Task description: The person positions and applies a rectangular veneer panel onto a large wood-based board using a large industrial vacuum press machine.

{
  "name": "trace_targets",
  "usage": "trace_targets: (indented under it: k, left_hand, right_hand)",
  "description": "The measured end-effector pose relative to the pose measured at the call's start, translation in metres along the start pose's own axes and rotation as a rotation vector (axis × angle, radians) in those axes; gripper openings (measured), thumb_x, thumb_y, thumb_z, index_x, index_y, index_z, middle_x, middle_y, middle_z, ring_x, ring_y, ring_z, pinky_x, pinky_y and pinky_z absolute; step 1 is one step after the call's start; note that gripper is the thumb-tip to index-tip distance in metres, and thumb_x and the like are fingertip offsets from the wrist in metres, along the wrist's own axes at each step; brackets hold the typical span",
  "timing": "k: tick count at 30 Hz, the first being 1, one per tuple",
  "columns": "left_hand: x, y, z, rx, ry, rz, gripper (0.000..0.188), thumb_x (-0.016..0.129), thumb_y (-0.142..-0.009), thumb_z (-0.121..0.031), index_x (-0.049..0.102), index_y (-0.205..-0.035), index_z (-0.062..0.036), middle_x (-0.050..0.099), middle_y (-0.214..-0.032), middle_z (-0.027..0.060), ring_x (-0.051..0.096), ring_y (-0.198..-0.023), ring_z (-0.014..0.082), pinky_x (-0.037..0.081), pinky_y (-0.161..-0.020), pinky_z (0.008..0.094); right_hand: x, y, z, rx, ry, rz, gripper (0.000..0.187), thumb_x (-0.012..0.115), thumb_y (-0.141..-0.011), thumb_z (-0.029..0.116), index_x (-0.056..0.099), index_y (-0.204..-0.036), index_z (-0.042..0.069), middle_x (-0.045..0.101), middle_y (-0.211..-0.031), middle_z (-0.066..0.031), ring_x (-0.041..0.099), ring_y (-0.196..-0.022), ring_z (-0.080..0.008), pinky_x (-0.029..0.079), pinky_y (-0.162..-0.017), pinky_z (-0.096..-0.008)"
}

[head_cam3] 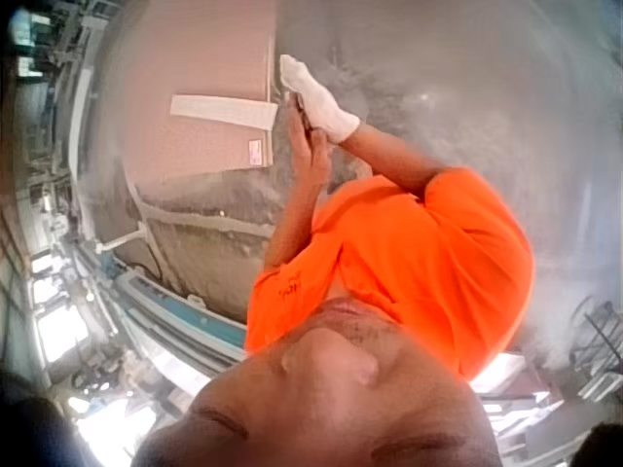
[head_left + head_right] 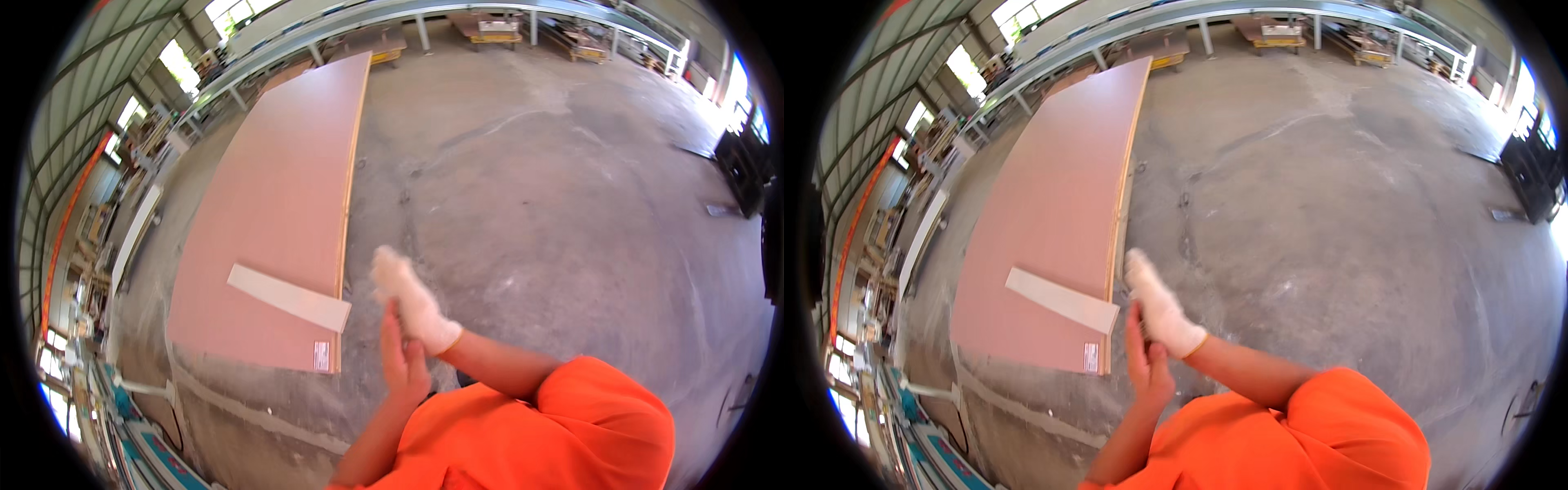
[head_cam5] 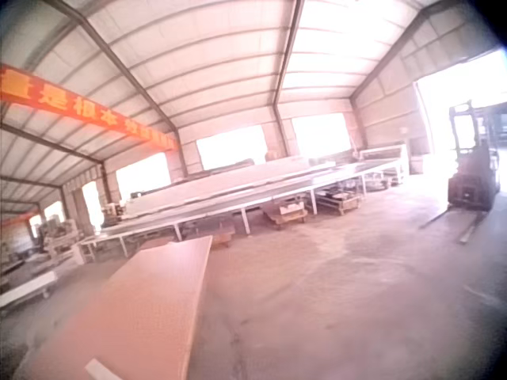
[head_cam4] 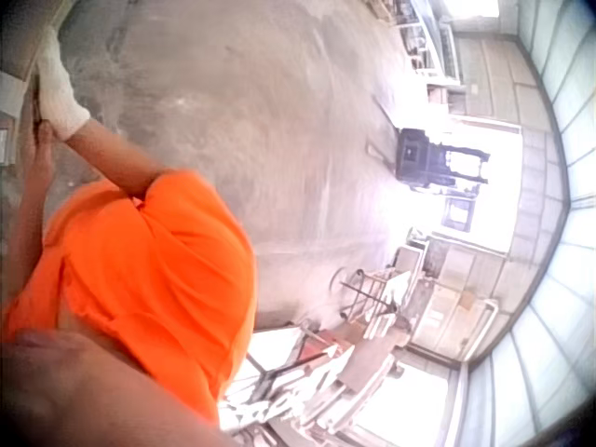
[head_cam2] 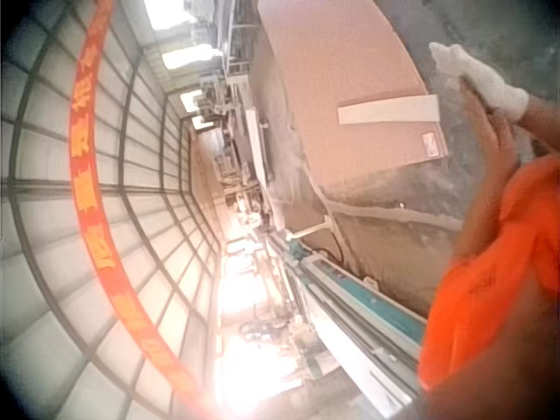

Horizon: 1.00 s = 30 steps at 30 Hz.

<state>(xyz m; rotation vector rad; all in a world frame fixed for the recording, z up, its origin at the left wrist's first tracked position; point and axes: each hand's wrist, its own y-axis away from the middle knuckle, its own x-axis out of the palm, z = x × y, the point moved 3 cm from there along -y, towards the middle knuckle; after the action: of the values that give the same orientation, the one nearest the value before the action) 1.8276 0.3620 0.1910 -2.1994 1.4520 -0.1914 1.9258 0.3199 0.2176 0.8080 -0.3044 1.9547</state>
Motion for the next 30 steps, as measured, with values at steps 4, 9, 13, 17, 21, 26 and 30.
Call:
trace_targets:
  k: [4, 9, 13, 17, 21, 26, 30]
  left_hand:
    - [0.022, -0.021, -0.001, -0.137, -0.164, 0.072, 0.034, 0.058, -0.101, -0.007, 0.061, -0.132, 0.0062, 0.071, -0.117, 0.0138, 0.069, -0.103, 0.0203, 0.054, -0.092, 0.0320]
    - [-0.025, 0.002, 0.042, -0.435, 0.037, -0.178, 0.029, 0.061, -0.102, -0.013, 0.065, -0.123, 0.0056, 0.073, -0.096, 0.0107, 0.068, -0.075, 0.0124, 0.056, -0.066, 0.0286]
    - [-0.100, 0.048, 0.067, -0.725, -0.038, -0.430, 0.027, 0.063, -0.102, -0.023, 0.069, -0.104, 0.0032, 0.069, -0.079, 0.0065, 0.061, -0.058, 0.0109, 0.049, -0.052, 0.0283]
    - [-0.152, 0.122, 0.058, -1.019, -0.191, -0.585, 0.037, 0.064, -0.101, -0.032, 0.065, -0.084, 0.0005, 0.066, -0.070, 0.0058, 0.057, -0.052, 0.0104, 0.045, -0.048, 0.0274]
    - [-0.162, 0.270, 0.055, -1.141, -0.086, -0.905, 0.038, 0.068, -0.095, -0.035, 0.070, -0.096, 0.0031, 0.070, -0.074, 0.0086, 0.067, -0.063, 0.0135, 0.053, -0.057, 0.0317]
    - [-0.107, 0.367, 0.026, -1.227, -0.101, -1.277, 0.030, 0.064, -0.098, -0.023, 0.067, -0.108, 0.0048, 0.073, -0.089, 0.0114, 0.072, -0.079, 0.0177, 0.060, -0.070, 0.0333]
    - [-0.039, 0.395, -0.048, -1.183, -0.460, -1.617, 0.039, 0.067, -0.096, -0.039, 0.073, -0.107, -0.0011, 0.073, -0.087, 0.0156, 0.068, -0.072, 0.0243, 0.054, -0.072, 0.0400]
  right_hand:
    - [-0.067, -0.010, -0.002, -0.278, -0.179, -0.070, 0.056, 0.036, -0.113, 0.039, 0.036, -0.158, 0.005, 0.044, -0.157, -0.0091, 0.042, -0.144, -0.0249, 0.034, -0.119, -0.0426]
    - [-0.085, -0.016, -0.014, -0.070, -0.043, -0.121, 0.051, 0.049, -0.108, 0.028, 0.043, -0.151, 0.002, 0.054, -0.139, -0.0097, 0.052, -0.131, -0.0235, 0.041, -0.114, -0.0420]
    - [-0.084, -0.025, -0.060, 0.030, 0.459, 0.021, 0.060, 0.061, -0.101, 0.024, 0.042, -0.152, -0.002, 0.052, -0.148, -0.0146, 0.052, -0.136, -0.0268, 0.040, -0.115, -0.0406]
    - [-0.075, -0.074, -0.133, -0.004, 1.049, 0.255, 0.076, 0.074, -0.089, 0.027, 0.042, -0.150, -0.006, 0.048, -0.153, -0.0215, 0.049, -0.140, -0.0336, 0.040, -0.116, -0.0395]
    - [0.036, -0.093, -0.170, 0.025, 1.539, 0.661, 0.091, 0.080, -0.085, 0.035, 0.037, -0.152, -0.008, 0.039, -0.158, -0.0294, 0.040, -0.146, -0.0389, 0.031, -0.122, -0.0440]
    - [0.018, -0.195, -0.246, -0.049, 1.741, 0.645, 0.093, 0.082, -0.075, 0.057, 0.052, -0.132, -0.011, 0.057, -0.132, -0.0272, 0.055, -0.120, -0.0362, 0.046, -0.101, -0.0475]
    - [0.043, -0.226, -0.293, -0.032, 1.568, 0.785, 0.081, 0.084, -0.074, 0.053, 0.065, -0.122, -0.009, 0.069, -0.120, -0.0249, 0.068, -0.105, -0.0347, 0.056, -0.089, -0.0497]
